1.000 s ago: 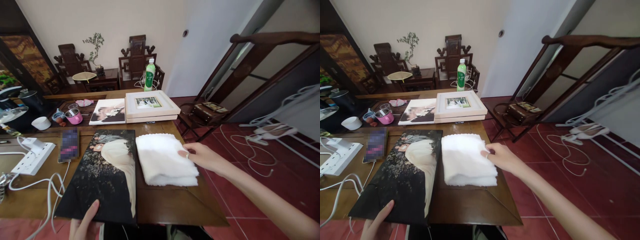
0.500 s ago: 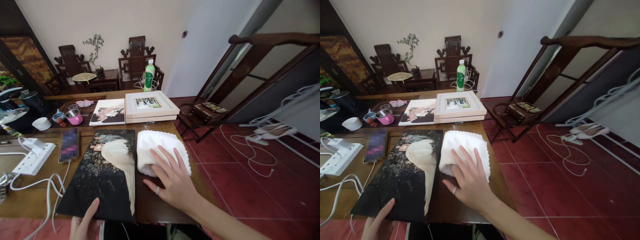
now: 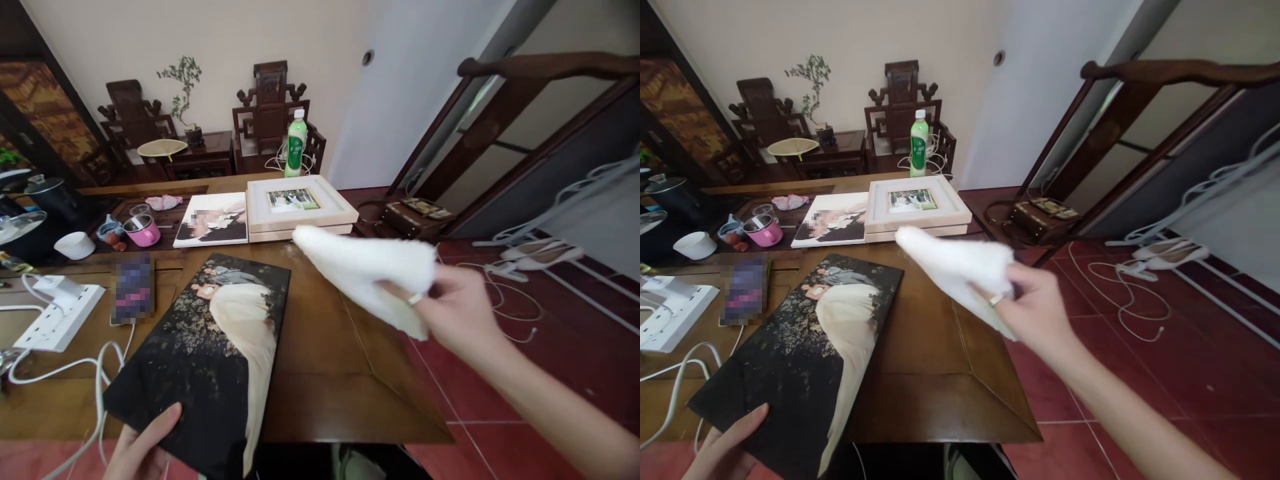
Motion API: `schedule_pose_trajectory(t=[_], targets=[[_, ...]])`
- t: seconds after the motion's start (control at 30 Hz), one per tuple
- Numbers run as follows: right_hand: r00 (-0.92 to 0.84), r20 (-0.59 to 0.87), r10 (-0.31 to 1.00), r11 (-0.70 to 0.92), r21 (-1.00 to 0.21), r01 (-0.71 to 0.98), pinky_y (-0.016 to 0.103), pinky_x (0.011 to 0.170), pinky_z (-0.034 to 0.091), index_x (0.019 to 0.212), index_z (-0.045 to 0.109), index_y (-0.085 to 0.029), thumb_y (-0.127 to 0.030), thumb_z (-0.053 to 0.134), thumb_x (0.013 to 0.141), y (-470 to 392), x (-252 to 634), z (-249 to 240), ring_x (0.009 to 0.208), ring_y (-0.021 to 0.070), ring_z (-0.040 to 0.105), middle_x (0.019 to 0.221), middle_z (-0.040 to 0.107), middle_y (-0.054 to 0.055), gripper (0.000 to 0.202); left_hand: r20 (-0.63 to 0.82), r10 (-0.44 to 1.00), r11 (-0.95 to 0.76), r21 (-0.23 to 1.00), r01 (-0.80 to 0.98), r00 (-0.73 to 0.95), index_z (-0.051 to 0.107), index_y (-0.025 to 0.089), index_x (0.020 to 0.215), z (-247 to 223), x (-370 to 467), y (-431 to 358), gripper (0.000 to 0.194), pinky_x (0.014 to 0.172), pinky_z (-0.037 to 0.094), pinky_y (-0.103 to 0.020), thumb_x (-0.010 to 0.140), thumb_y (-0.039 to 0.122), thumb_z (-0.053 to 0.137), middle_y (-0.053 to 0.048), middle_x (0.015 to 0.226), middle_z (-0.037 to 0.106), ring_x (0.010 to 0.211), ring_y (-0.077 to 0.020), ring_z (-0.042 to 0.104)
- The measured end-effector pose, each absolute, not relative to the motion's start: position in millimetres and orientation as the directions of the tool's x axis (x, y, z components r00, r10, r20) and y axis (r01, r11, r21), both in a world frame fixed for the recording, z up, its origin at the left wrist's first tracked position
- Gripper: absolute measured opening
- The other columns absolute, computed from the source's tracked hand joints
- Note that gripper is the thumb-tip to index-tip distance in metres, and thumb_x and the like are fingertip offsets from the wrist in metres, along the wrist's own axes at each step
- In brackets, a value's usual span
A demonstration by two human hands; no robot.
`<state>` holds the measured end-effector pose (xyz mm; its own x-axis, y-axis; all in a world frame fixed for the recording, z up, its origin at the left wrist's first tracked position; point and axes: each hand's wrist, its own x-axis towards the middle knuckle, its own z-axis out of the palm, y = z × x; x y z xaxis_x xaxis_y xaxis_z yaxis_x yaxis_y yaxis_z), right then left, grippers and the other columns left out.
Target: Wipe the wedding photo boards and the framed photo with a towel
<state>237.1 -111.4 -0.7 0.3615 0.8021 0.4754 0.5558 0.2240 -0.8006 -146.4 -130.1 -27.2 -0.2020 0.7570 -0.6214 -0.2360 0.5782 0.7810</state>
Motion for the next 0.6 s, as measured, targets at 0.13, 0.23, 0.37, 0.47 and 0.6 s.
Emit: schedule_pose_trajectory(t=[0.13,0.23,0.37,0.47,0.6], targets=[[0.650,-0.055,0.758,0.001,-0.996,-0.085,0.033,0.054,0.059,0.074,0.070,-0.022,-0.035,0.088,0.049,-100,235,22,0.062,0.0209,0.068,0.078,0.074,0.003,0.034,-0.675,0.723,0.650,0.737,-0.184,-0.150,0.064,0.022,0.125,-29,-156,-130,0.072,0.085,0.061,-0.036,0.056,0.029,0.087,-0.005,0.100,0.077,0.103,-0.0323,0.070],[0.661,-0.121,0.740,-0.046,-0.990,-0.130,0.036,0.051,0.058,0.076,0.069,-0.022,-0.033,0.086,0.054,-94,231,32,0.061,0.0217,0.068,0.077,0.073,0.003,0.030,-0.703,0.706,0.691,0.710,-0.135,-0.085,0.061,0.023,0.128,-27,-160,-123,0.076,0.086,0.060,-0.031,0.056,0.028,0.087,-0.003,0.102,0.077,0.104,-0.0288,0.070],[0.657,0.396,0.642,0.078,-0.886,0.458,0.037,0.049,0.052,0.070,0.062,-0.029,-0.041,0.076,0.073,-98,236,38,0.061,0.0217,0.063,0.072,0.068,0.000,0.019,-0.732,0.672,0.737,0.676,-0.003,0.117,0.068,0.020,0.113,-21,-161,-100,0.065,0.078,0.061,-0.035,0.053,0.033,0.090,-0.003,0.091,0.078,0.085,-0.0288,0.074],[0.162,0.862,0.481,0.178,-0.277,0.944,0.033,0.044,0.044,0.061,0.051,-0.028,-0.038,0.072,0.079,-104,234,36,0.054,0.0191,0.057,0.057,0.058,-0.001,0.029,-0.751,0.625,0.744,0.655,0.128,0.212,0.069,0.018,0.100,-19,-159,-80,0.057,0.070,0.062,-0.036,0.051,0.037,0.091,-0.004,0.085,0.077,0.071,-0.0267,0.074],[-0.417,0.782,0.463,0.496,0.160,0.853,0.032,0.058,0.055,0.070,0.058,-0.023,-0.015,0.051,0.089,-106,205,17,0.075,0.0191,0.066,0.092,0.072,0.008,0.021,-0.735,0.614,0.709,0.674,0.206,0.289,0.069,0.016,0.097,-16,-154,-61,0.051,0.068,0.060,-0.035,0.054,0.035,0.089,-0.004,0.079,0.077,0.069,-0.0269,0.073]])
